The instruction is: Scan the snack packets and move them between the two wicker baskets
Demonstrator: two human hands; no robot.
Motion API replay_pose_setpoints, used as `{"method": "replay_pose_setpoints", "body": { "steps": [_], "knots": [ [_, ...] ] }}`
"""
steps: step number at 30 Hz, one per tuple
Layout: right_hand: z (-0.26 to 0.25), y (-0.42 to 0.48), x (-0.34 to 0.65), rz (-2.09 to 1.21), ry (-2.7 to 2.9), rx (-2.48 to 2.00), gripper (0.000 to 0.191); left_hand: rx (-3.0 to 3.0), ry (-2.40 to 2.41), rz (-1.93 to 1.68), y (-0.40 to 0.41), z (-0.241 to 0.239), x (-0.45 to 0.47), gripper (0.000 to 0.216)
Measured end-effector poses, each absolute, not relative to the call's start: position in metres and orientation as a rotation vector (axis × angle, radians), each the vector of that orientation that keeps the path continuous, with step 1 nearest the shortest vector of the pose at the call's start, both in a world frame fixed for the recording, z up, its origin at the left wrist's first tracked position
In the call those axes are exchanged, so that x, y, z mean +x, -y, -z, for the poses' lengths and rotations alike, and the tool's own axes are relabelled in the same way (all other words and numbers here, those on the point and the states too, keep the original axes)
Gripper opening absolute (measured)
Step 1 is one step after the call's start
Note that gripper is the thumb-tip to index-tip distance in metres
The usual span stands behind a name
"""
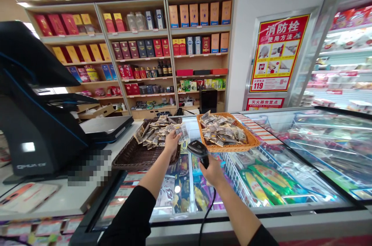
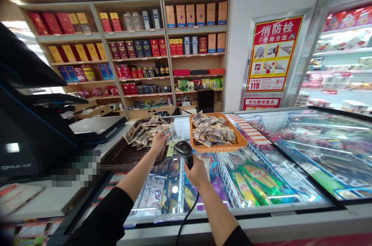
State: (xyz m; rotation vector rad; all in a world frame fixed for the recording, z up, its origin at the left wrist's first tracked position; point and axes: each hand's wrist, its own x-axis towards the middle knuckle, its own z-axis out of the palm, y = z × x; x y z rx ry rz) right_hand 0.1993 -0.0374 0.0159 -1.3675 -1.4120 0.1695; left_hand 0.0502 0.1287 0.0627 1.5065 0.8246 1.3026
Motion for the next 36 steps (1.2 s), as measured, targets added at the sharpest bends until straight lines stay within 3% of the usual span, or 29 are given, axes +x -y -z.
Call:
{"method": "replay_pose_setpoints", "body": {
  "steps": [36],
  "knots": [
    [-0.017,0.04,0.195,-0.13,1.444,-1.47,0.023,1.541,-0.88,-1.268,-0.13,-0.06,0.042,0.046]
  ]
}}
